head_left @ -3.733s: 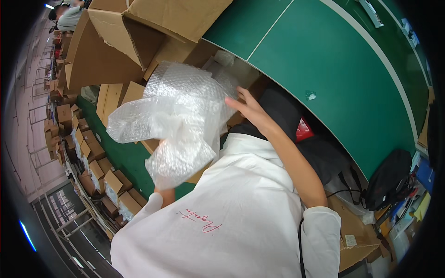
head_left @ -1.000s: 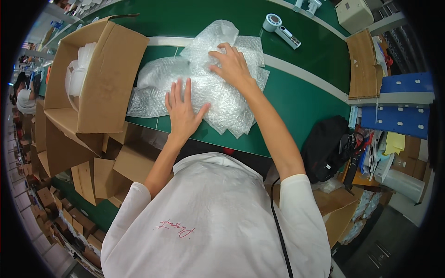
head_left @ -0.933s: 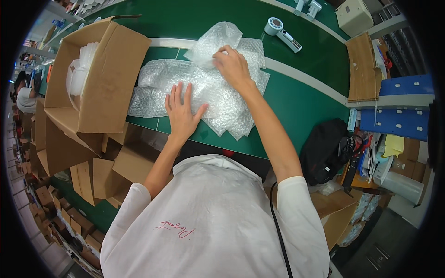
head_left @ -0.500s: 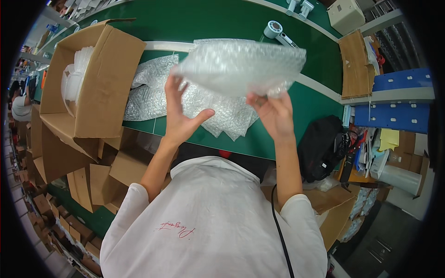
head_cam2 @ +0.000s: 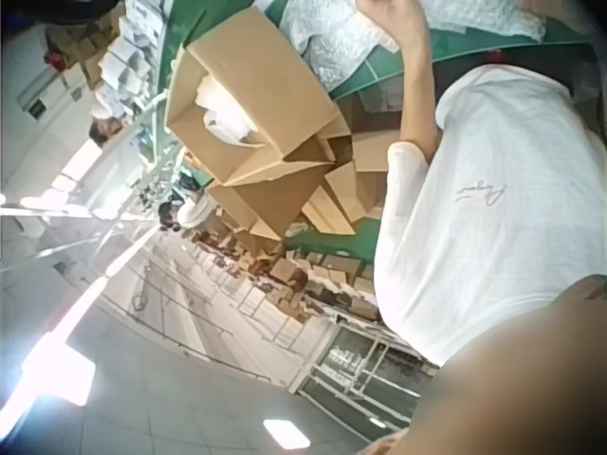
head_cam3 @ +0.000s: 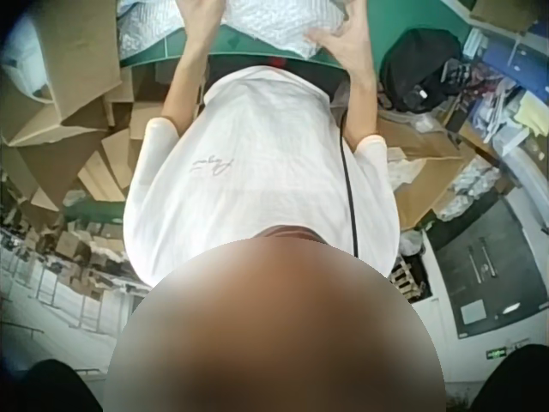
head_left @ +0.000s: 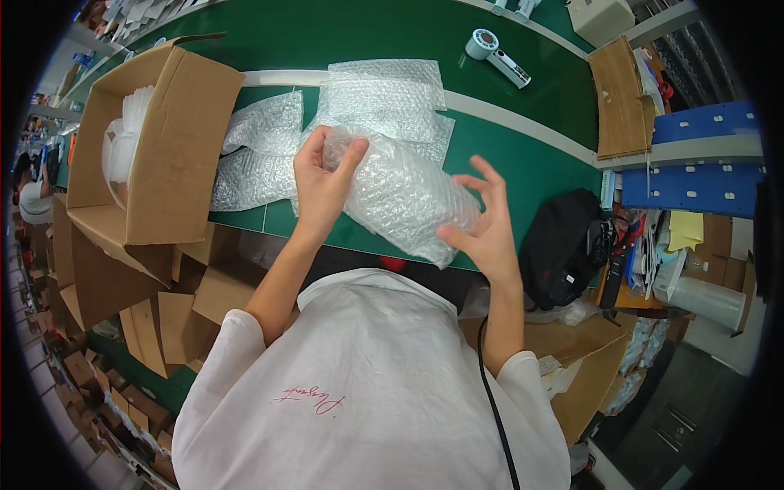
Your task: Wrapping blue electronic devices in bubble wrap and plastic sleeves, then placing them into cardboard boxes.
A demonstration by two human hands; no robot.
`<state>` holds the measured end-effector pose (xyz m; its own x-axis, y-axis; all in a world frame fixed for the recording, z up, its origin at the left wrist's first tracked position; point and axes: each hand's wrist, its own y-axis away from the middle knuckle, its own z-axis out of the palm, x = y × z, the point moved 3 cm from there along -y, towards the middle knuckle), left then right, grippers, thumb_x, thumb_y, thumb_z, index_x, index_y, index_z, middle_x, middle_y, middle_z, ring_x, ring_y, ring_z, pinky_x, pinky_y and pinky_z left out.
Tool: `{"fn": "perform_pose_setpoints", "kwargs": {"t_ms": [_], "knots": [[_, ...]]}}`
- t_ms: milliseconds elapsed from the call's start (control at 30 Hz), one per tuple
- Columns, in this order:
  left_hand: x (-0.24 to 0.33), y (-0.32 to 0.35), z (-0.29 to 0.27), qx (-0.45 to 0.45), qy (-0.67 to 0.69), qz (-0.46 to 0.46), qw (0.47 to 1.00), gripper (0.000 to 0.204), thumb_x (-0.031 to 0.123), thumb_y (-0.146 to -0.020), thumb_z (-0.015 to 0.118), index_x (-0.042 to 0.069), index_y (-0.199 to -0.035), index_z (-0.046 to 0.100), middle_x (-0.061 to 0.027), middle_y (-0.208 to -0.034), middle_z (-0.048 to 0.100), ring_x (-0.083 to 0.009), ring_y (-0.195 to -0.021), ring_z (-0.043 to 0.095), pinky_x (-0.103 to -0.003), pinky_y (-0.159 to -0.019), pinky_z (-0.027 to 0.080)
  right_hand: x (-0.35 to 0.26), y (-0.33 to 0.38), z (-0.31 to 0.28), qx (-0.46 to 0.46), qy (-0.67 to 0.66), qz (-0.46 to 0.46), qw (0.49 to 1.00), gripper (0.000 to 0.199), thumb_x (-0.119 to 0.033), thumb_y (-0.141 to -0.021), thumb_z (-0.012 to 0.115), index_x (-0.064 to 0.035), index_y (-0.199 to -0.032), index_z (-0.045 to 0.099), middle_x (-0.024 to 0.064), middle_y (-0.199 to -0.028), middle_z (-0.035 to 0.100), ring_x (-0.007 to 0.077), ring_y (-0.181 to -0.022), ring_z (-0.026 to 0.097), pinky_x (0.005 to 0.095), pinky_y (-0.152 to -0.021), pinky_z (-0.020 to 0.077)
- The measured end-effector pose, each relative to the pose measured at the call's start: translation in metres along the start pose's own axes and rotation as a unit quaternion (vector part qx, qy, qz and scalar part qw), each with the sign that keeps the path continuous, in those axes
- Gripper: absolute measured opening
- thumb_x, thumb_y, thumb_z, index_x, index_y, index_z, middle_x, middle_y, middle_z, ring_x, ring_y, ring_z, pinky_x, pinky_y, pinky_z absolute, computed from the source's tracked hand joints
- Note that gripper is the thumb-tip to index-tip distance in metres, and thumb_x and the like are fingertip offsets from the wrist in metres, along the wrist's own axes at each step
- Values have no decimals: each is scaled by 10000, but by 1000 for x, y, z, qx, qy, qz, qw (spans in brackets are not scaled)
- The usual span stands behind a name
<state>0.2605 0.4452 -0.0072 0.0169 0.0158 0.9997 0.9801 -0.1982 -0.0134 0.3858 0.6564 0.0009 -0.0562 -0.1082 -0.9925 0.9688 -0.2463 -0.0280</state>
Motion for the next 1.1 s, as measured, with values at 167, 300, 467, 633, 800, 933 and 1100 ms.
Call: {"fn": "perform_pose_setpoints", "kwargs": {"t_ms": [167, 300, 467, 633, 800, 933, 1100], "knots": [[9, 9, 2, -66, 165, -32, 984, 277, 37, -845, 737, -8, -1096, 629, -62, -890, 672, -92, -722, 572, -191, -652, 472, 20, 4, -23, 40, 48, 126, 990, 567, -38, -892, 682, -20, -1413, 458, 160, -1253, 571, 149, -907, 602, 225, -778, 512], [0, 12, 0, -126, 199, -86, 968, 259, 45, -826, 753, -8, -1045, 626, -64, -879, 669, -91, -707, 559, -194, -629, 456, 47, 11, -53, 27, 24, 166, 986, 613, -12, -851, 720, -29, -1410, 471, 132, -1223, 572, 117, -851, 586, 191, -723, 496], [-22, 14, -4, -152, 84, -115, 978, 290, 46, -807, 767, -8, -1043, 607, -76, -889, 668, -118, -746, 585, -211, -644, 469, 32, 11, -38, 5, 30, 127, 991, 617, -4, -823, 738, -37, -1391, 500, 108, -1116, 594, 109, -804, 571, 188, -692, 478], [-22, 14, 3, -114, -66, -42, 990, 307, 32, -796, 773, -10, -1047, 601, -78, -870, 661, -128, -766, 600, -226, -643, 483, 13, 13, 8, -25, 112, 77, 990, 617, 5, -812, 736, -29, -1382, 503, 117, -1031, 624, 125, -808, 575, 217, -743, 475], [-20, 13, 6, -108, -40, -27, 993, 286, 33, -770, 798, -6, -995, 624, -51, -802, 620, -94, -713, 541, -221, -609, 454, 23, 14, 18, -48, 161, 79, 983, 594, 15, -806, 728, -36, -1362, 526, 109, -991, 634, 129, -794, 572, 244, -766, 475], [-16, 9, -1, -164, 36, -92, 981, 293, 28, -742, 821, 10, -979, 649, -19, -747, 576, -69, -665, 484, -203, -593, 420, 27, 10, 6, -31, 131, 108, 985, 540, 18, -810, 717, -51, -1326, 570, 76, -938, 632, 119, -758, 560, 248, -735, 470], [-13, 4, -22, -246, 2, -142, 959, 386, -7, -712, 831, 48, -1057, 665, 4, -726, 543, -69, -652, 469, -176, -605, 394, 18, 1, -22, -47, 116, 128, 984, 478, 33, -821, 706, -38, -1282, 600, 57, -870, 654, 106, -737, 565, 218, -716, 460]]}}
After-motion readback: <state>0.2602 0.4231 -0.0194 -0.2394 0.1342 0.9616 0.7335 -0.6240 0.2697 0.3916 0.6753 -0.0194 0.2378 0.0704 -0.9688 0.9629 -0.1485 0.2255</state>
